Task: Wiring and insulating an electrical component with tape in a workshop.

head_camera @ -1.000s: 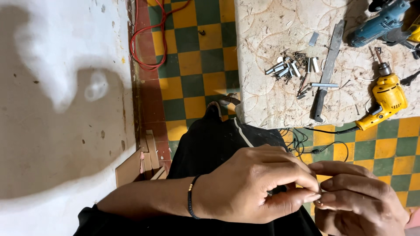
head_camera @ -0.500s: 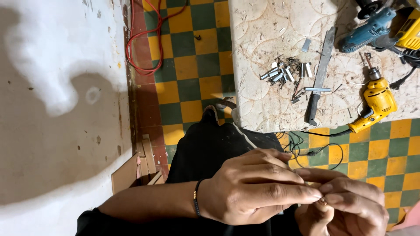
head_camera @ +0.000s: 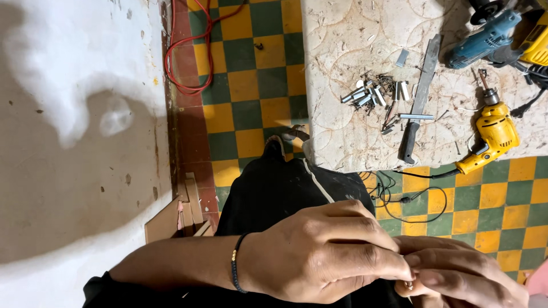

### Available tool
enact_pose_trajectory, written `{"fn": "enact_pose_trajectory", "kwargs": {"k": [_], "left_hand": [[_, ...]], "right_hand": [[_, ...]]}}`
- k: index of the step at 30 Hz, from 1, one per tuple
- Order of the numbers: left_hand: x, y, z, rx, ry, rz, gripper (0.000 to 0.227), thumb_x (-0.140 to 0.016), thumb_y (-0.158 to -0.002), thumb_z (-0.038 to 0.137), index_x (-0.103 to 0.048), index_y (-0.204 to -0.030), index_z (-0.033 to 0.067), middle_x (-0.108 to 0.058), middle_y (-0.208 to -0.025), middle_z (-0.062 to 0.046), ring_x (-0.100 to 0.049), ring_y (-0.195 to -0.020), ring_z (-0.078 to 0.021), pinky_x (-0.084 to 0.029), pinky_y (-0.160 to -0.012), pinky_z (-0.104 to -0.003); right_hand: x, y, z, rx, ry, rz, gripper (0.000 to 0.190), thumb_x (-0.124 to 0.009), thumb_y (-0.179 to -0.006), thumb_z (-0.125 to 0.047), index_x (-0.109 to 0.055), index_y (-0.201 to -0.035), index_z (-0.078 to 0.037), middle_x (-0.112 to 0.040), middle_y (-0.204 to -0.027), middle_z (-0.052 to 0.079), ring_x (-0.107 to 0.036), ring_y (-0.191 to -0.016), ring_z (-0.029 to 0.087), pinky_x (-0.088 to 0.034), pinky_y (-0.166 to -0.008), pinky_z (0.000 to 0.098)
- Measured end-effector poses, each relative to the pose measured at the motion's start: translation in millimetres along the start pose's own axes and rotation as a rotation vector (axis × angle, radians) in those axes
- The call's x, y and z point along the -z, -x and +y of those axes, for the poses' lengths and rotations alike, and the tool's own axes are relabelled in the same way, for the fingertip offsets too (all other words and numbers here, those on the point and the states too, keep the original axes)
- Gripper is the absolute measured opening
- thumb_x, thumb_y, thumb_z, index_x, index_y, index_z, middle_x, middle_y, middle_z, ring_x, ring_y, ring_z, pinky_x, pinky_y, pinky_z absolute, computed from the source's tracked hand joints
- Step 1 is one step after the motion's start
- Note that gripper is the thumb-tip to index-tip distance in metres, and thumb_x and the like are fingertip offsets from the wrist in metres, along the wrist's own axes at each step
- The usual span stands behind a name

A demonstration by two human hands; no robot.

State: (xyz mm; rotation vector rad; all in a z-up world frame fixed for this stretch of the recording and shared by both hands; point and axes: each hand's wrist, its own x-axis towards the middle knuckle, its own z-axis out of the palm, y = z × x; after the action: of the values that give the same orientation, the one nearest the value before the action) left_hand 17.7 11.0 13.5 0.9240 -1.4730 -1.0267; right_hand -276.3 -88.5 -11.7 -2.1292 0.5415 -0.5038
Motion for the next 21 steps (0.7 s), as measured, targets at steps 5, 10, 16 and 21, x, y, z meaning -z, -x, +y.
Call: {"fn": "enact_pose_trajectory", "kwargs": {"k": [5,10,16,21], "left_hand": [[-5,2,-2,0.024,0.009,0.006,0.024,-0.072,-0.097,-0.011,-0.064,-0.115,0.0022,-0.068,-0.112,-0.011,-0.07,-0.104,-0.0241,-0.054,-0.102,-0.038],[-12,4,-10,0.055,-0.004,0.03,0.024,-0.071,-0.096,-0.01,-0.065,-0.115,0.0036,-0.067,-0.111,-0.008,-0.066,-0.101,-0.0236,-0.054,-0.1,-0.037],[-20,9,-19,0.091,0.045,0.052,0.021,-0.071,-0.095,-0.009,-0.069,-0.111,0.0038,-0.068,-0.105,-0.006,-0.066,-0.099,-0.0218,-0.054,-0.095,-0.036],[-25,16,-28,0.112,0.043,0.051,0.022,-0.069,-0.095,-0.009,-0.069,-0.112,0.005,-0.066,-0.104,-0.006,-0.065,-0.096,-0.0227,-0.055,-0.091,-0.035]], "right_hand": [[-11,-3,-5,-0.07,0.011,0.022,0.025,-0.082,-0.07,-0.02,-0.072,-0.093,-0.018,-0.077,-0.102,0.0,-0.085,-0.098,0.013,-0.078,-0.085,0.0204],[-31,-18,-37,-0.244,-0.032,0.126,0.011,-0.073,-0.078,-0.003,-0.072,-0.087,-0.009,-0.077,-0.107,0.009,-0.085,-0.072,0.006,-0.075,-0.064,0.013],[-46,-14,-47,-0.513,-0.117,0.268,0.01,-0.069,-0.081,0.004,-0.07,-0.071,0.004,-0.079,-0.103,0.014,-0.08,-0.069,0.01,-0.067,-0.064,0.0158],[-61,-36,-58,-0.282,0.135,0.362,0.024,-0.073,-0.081,0.002,-0.055,-0.066,-0.007,-0.076,-0.089,0.011,-0.075,-0.064,0.009,-0.062,-0.057,0.0167]]}}
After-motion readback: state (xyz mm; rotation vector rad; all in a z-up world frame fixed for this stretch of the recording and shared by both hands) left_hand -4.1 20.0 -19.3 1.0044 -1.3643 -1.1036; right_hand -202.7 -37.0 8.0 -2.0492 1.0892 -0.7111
